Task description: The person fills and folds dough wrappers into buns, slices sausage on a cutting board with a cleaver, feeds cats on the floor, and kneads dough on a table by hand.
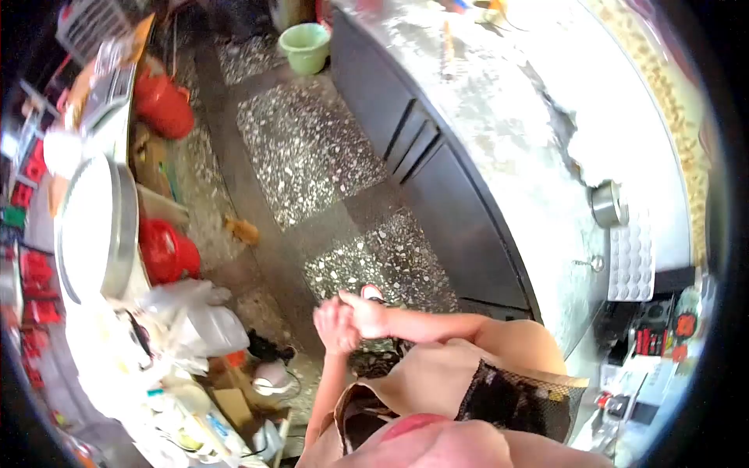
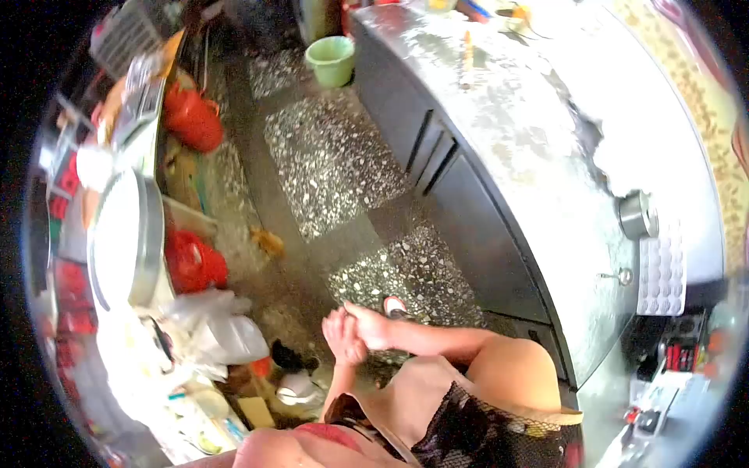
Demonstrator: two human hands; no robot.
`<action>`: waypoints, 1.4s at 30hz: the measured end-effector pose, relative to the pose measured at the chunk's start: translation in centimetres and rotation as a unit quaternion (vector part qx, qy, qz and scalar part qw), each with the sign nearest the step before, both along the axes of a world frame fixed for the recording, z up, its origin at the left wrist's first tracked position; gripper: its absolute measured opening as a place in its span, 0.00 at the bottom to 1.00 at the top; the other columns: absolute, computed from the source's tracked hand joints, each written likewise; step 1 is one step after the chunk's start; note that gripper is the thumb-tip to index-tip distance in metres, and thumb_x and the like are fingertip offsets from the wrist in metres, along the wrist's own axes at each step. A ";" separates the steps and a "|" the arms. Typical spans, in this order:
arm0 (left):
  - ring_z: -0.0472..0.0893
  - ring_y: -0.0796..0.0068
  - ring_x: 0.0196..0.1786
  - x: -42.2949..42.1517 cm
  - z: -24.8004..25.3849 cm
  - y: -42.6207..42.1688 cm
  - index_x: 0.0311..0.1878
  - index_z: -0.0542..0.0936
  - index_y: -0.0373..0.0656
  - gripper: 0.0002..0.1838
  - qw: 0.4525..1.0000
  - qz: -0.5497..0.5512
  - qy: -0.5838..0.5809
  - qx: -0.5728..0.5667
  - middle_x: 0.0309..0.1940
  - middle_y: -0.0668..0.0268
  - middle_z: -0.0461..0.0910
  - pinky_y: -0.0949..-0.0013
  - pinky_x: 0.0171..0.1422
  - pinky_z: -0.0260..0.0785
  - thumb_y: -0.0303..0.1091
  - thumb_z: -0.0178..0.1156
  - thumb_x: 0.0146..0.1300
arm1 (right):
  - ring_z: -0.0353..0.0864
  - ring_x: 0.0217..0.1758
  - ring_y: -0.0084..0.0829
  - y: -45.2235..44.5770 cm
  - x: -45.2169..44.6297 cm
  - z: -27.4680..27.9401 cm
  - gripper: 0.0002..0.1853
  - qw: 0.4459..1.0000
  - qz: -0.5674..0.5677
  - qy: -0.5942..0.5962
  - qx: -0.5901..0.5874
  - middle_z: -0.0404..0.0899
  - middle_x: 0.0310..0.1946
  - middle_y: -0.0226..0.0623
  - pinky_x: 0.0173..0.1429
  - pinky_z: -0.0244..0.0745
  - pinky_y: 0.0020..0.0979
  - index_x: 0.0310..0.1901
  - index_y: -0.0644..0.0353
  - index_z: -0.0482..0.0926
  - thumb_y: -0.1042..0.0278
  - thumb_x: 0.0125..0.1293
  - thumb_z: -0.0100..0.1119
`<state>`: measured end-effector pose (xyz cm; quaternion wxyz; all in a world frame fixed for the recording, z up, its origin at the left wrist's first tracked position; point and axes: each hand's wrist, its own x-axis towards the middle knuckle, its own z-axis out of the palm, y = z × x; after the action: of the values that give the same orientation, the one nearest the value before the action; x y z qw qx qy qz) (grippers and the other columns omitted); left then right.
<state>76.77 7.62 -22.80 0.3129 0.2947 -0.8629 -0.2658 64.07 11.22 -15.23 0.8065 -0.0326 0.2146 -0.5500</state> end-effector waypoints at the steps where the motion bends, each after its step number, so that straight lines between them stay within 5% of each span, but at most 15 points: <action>1: 0.69 0.54 0.59 -1.8 0.8 -1.8 0.49 0.75 0.45 0.27 0.998 0.059 -0.013 0.011 0.53 0.53 0.73 0.50 0.64 0.56 0.57 0.41 0.63 | 0.66 0.64 0.36 -1.3 -2.7 2.4 0.33 0.999 -0.005 -0.047 0.006 0.71 0.57 0.45 0.68 0.54 0.38 0.54 0.62 0.72 0.38 0.69 0.33; 3: 0.68 0.58 0.61 -5.5 2.2 -6.0 0.53 0.71 0.44 0.29 0.979 0.099 0.011 0.175 0.55 0.55 0.71 0.53 0.66 0.55 0.59 0.39 0.65 | 0.57 0.70 0.37 -2.7 -7.8 7.3 0.32 0.989 -0.017 -0.143 0.023 0.60 0.67 0.41 0.75 0.41 0.41 0.67 0.61 0.60 0.44 0.73 0.28; 5: 0.64 0.66 0.65 -9.4 2.8 -9.7 0.63 0.64 0.44 0.31 0.778 0.010 0.213 0.591 0.62 0.60 0.66 0.58 0.70 0.52 0.58 0.35 0.69 | 0.52 0.72 0.40 -4.1 -10.4 13.2 0.31 0.953 -0.145 0.229 -0.133 0.55 0.70 0.40 0.74 0.43 0.42 0.67 0.56 0.61 0.43 0.72 0.31; 6: 0.62 0.69 0.68 -10.9 3.8 -10.3 0.68 0.60 0.44 0.33 0.583 -0.098 0.335 0.733 0.66 0.62 0.63 0.61 0.72 0.50 0.58 0.34 0.70 | 0.51 0.73 0.42 -4.9 -11.6 15.2 0.31 0.855 -0.221 0.439 -0.165 0.53 0.70 0.40 0.74 0.44 0.43 0.68 0.54 0.61 0.43 0.71 0.33; 8: 0.60 0.70 0.68 -14.9 9.1 -10.9 0.69 0.58 0.45 0.32 0.464 -0.267 0.383 0.753 0.67 0.63 0.61 0.62 0.72 0.52 0.58 0.33 0.71 | 0.47 0.74 0.42 -5.7 -13.7 14.8 0.29 0.542 -0.299 0.758 -0.206 0.53 0.70 0.40 0.75 0.39 0.44 0.67 0.52 0.63 0.46 0.70 0.35; 10: 0.62 0.70 0.67 -19.2 12.1 -10.0 0.68 0.59 0.44 0.31 0.705 -0.246 0.192 0.637 0.65 0.63 0.63 0.63 0.72 0.50 0.56 0.33 0.71 | 0.56 0.69 0.42 -6.9 -16.2 10.7 0.25 0.410 -0.250 0.843 -0.243 0.64 0.63 0.40 0.71 0.43 0.47 0.64 0.51 0.65 0.53 0.68 0.40; 12: 0.62 0.66 0.67 -21.4 15.0 -8.9 0.68 0.58 0.42 0.32 0.665 -0.180 0.158 0.708 0.64 0.61 0.64 0.61 0.72 0.48 0.55 0.32 0.71 | 0.61 0.63 0.43 -7.0 -21.1 6.4 0.22 0.416 -0.173 0.870 -0.200 0.68 0.58 0.42 0.67 0.50 0.46 0.59 0.54 0.68 0.55 0.65 0.44; 13: 0.61 0.61 0.68 -22.7 16.6 -8.9 0.69 0.57 0.40 0.33 0.501 -0.125 0.220 0.828 0.65 0.58 0.64 0.57 0.73 0.47 0.56 0.31 0.71 | 0.64 0.60 0.44 -6.6 -24.2 4.7 0.21 0.428 -0.155 0.878 -0.148 0.69 0.55 0.43 0.64 0.53 0.45 0.57 0.55 0.69 0.57 0.64 0.46; 15: 0.54 0.57 0.73 -23.3 17.9 -10.2 0.73 0.49 0.42 0.33 0.550 -0.137 0.117 0.815 0.71 0.56 0.54 0.56 0.74 0.43 0.53 0.32 0.72 | 0.69 0.55 0.46 -5.0 -30.3 1.6 0.19 0.446 -0.134 0.885 -0.019 0.73 0.50 0.46 0.59 0.60 0.44 0.51 0.58 0.73 0.59 0.61 0.49; 22: 0.64 0.60 0.68 -32.1 17.0 -22.9 0.67 0.62 0.42 0.26 0.770 -0.047 -0.012 0.637 0.65 0.58 0.65 0.58 0.70 0.52 0.42 0.48 0.69 | 0.82 0.39 0.42 0.0 -44.2 -2.2 0.14 0.392 -0.338 0.793 0.321 0.81 0.35 0.49 0.45 0.76 0.36 0.43 0.63 0.78 0.66 0.57 0.58; 29: 0.74 0.73 0.55 -57.7 18.2 -22.7 0.58 0.72 0.41 0.18 0.789 -0.348 -0.042 0.504 0.52 0.62 0.76 0.71 0.59 0.64 0.35 0.53 0.67 | 0.83 0.38 0.38 -4.9 -51.0 -2.0 0.15 0.393 -0.381 0.754 0.364 0.80 0.38 0.47 0.43 0.77 0.36 0.45 0.61 0.78 0.64 0.57 0.59; 31: 0.75 0.74 0.53 -63.7 16.3 -20.2 0.57 0.72 0.40 0.18 0.769 -0.432 -0.028 0.469 0.52 0.62 0.76 0.72 0.58 0.66 0.34 0.55 0.67 | 0.79 0.44 0.46 -6.7 -53.3 -0.8 0.19 0.461 -0.371 0.713 0.377 0.78 0.42 0.49 0.50 0.73 0.40 0.48 0.61 0.75 0.63 0.56 0.57; 34: 0.74 0.72 0.54 -68.5 19.9 -17.5 0.59 0.70 0.39 0.20 0.767 -0.475 -0.111 0.417 0.53 0.62 0.75 0.69 0.60 0.66 0.33 0.55 0.65 | 0.73 0.54 0.50 -8.6 -59.7 -3.4 0.26 0.266 -0.361 0.827 0.340 0.75 0.49 0.51 0.57 0.69 0.41 0.56 0.64 0.68 0.61 0.58 0.56; 36: 0.74 0.70 0.55 -70.7 19.6 -17.2 0.59 0.69 0.37 0.22 0.806 -0.443 -0.124 0.371 0.54 0.60 0.75 0.67 0.60 0.65 0.34 0.56 0.63 | 0.73 0.54 0.49 -10.3 -63.5 -5.6 0.27 0.250 -0.374 0.821 0.351 0.74 0.51 0.51 0.57 0.69 0.41 0.57 0.64 0.67 0.59 0.59 0.55; 42: 0.74 0.67 0.55 -78.0 11.8 -24.3 0.62 0.65 0.34 0.33 0.888 -0.302 -0.161 0.307 0.52 0.54 0.74 0.66 0.58 0.66 0.43 0.63 0.58 | 0.80 0.38 0.38 -15.6 -67.1 1.5 0.29 0.644 -0.178 0.644 0.374 0.81 0.37 0.44 0.40 0.74 0.37 0.46 0.64 0.77 0.47 0.51 0.64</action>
<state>-1.20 -16.67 -10.98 -0.0322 0.1398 -0.8238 -0.5484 -3.03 -4.37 -13.71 0.2954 -0.0356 0.8685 -0.3964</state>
